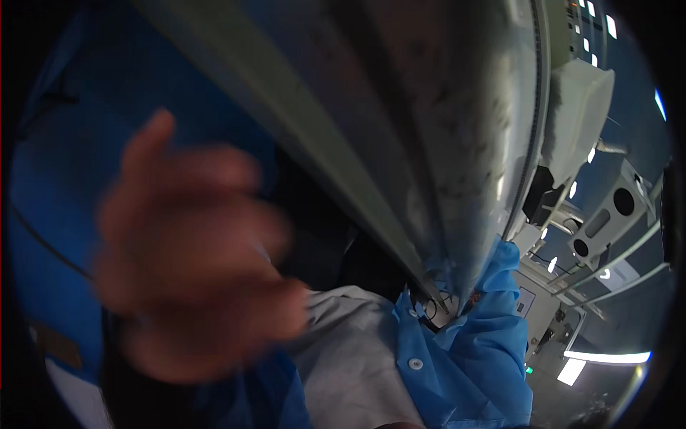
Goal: The person picks electronic components from a container, inserts them into a circuit board on an assembly line conveyor by hand, and pushes the board along the track.
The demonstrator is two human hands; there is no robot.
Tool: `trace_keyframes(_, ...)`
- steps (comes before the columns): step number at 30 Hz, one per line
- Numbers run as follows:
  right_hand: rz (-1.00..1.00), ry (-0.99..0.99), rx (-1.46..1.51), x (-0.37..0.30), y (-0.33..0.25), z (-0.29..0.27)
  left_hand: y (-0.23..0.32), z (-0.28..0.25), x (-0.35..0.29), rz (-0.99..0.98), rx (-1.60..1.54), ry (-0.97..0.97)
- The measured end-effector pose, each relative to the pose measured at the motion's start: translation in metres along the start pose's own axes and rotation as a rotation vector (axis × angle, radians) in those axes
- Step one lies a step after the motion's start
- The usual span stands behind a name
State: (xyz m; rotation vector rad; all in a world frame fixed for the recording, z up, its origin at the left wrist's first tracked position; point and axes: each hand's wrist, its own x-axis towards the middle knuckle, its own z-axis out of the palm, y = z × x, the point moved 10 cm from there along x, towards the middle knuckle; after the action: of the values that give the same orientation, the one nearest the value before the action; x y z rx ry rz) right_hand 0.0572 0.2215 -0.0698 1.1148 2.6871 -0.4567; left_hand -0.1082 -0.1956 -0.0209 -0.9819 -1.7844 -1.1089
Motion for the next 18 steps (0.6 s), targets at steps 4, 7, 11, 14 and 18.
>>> trace_keyframes(4,-0.074,-0.032,0.081,-0.026,-0.044,-0.001,0.02,-0.036,-0.006,-0.047,0.043,-0.26)
trace_keyframes(7,-0.198,0.022,0.167,-0.009,-0.098,0.0,0.009,-0.04,0.004,0.023,0.115,-0.291)
trace_keyframes(11,-0.431,0.071,0.206,-0.072,-0.177,-0.053,0.036,-0.059,0.049,0.116,0.113,-0.296)
trace_keyframes(14,-0.848,0.311,0.279,-0.129,-0.266,-0.122,0.062,-0.066,0.087,0.217,0.139,-0.277)
trace_keyframes(18,-1.581,0.698,0.033,-0.268,-0.337,-0.236,0.109,-0.079,0.148,0.406,0.18,-0.185)
